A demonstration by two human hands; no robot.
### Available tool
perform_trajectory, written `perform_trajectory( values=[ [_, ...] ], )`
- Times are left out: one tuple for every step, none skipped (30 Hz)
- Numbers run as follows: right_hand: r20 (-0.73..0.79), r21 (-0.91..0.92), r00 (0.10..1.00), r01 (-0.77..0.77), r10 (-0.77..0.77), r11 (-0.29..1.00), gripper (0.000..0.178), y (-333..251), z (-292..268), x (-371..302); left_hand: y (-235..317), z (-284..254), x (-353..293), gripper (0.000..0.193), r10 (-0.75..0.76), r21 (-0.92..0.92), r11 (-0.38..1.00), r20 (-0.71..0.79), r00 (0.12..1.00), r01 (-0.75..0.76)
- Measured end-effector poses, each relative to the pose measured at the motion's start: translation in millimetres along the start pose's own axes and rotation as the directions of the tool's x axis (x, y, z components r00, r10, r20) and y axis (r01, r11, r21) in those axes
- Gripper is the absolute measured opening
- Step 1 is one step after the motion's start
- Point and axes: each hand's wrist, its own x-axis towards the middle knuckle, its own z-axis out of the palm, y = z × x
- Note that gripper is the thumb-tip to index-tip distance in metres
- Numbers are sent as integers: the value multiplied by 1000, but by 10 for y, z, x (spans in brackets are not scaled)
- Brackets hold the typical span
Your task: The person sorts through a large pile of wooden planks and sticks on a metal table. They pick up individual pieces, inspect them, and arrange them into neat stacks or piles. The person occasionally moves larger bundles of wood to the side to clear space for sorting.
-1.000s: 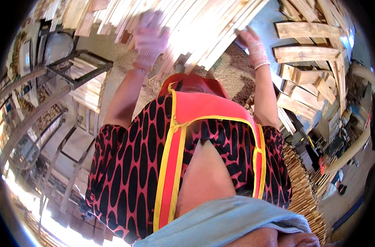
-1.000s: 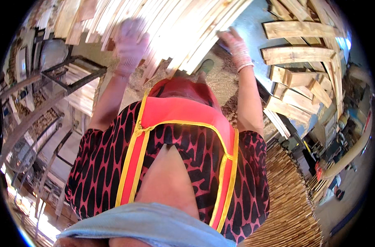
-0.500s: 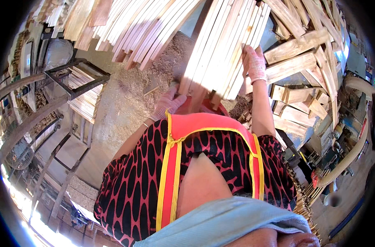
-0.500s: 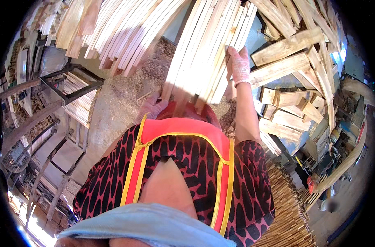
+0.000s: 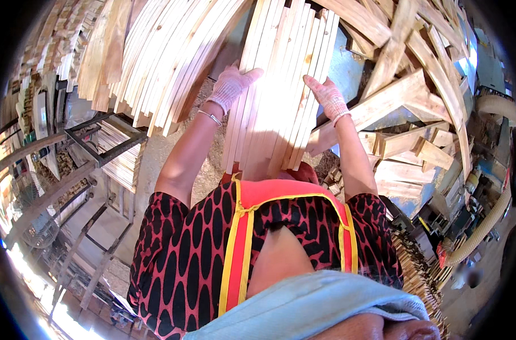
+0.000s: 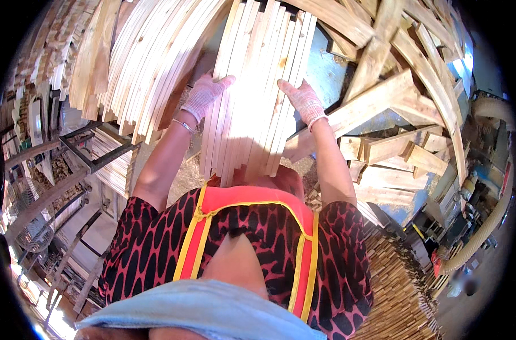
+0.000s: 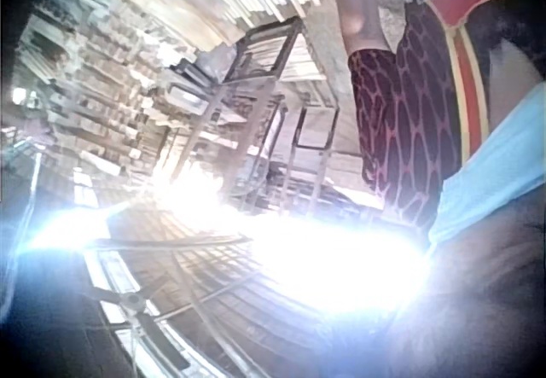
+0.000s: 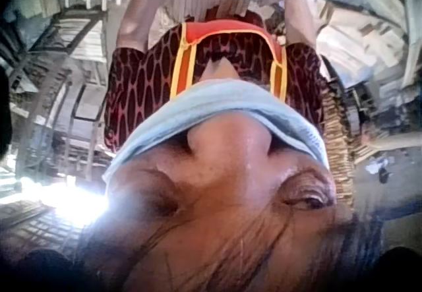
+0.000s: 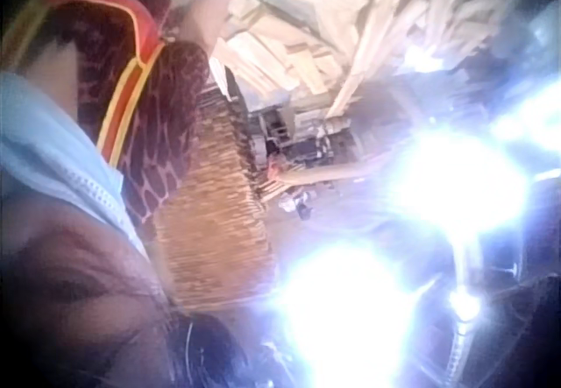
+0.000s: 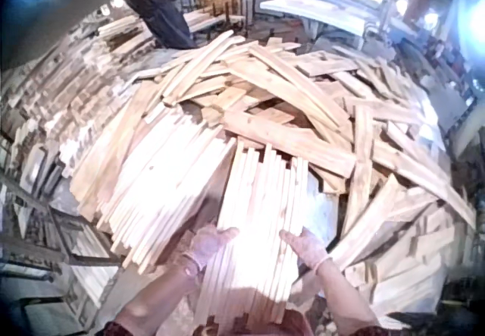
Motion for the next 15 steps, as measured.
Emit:
perform_trajectory(
  values=[
    [4, 91, 1000, 7, -7, 996, 80, 77, 1, -18, -74, 71, 39, 119, 50, -28, 998, -29, 998, -50],
    [-8, 177, 1000, 21, -19, 984, 79, 181, -13, -1, -104, 137, 77, 120, 107, -53, 993, -51, 993, -110],
    [-11, 261, 1000, 29, -27, 965, 77, 208, -15, -33, 86, 121, -122, 118, 111, -10, 994, -66, 992, -112],
    [-35, 257, 999, 0, 10, 966, 75, 226, -73, -63, 218, 116, -240, 117, 116, 33, 993, -80, 990, -114],
    [-54, 250, 998, -22, 37, 968, 73, 49, -153, -200, 252, 99, -286, 116, 176, 0, 984, -96, 980, -177],
    [-75, 243, 995, -45, 65, 969, 71, -62, -188, -308, 268, 82, -325, 114, 236, -32, 970, -113, 965, -241],
    [-132, 464, 981, 190, -144, 865, 67, 82, -160, -280, 291, 59, -368, 113, 294, -62, 951, -130, 947, -304],
    [-181, 244, 967, 221, -180, 944, 65, -284, -280, -486, 375, -16, -421, 109, 333, -92, 932, -163, 929, -350],
    [-239, 274, 943, 295, -232, 915, 66, -434, -368, -556, 548, -108, -458, 105, 384, -115, 906, -182, 905, -407],
    [-291, 301, 915, 365, -280, 881, 66, -566, -422, -626, 681, -219, -543, 95, 459, -149, 856, -222, 860, -495],
    [-344, 200, 883, 400, -319, 894, 66, -894, -511, -823, 822, -356, -654, 84, 525, -181, 797, -264, 809, -576],
    [-398, 97, 842, 433, -364, 896, 67, -1191, -599, -1018, 975, -507, -774, 69, 618, -209, 692, -324, 717, -691],
    [-436, 101, 772, 553, -463, 827, 64, -1299, -741, -1100, 1151, -613, -931, 66, 679, -297, 574, -349, 646, -763],
    [-480, 93, 685, 661, -549, 744, 62, -1400, -875, -1209, 1354, -713, -1085, 65, 739, -381, 438, -363, 567, -814],
    [-490, 248, 601, 790, -631, 560, 54, -1568, -815, -1375, 1475, -818, -1315, 74, 763, -510, 315, -366, 533, -801]
  ],
)
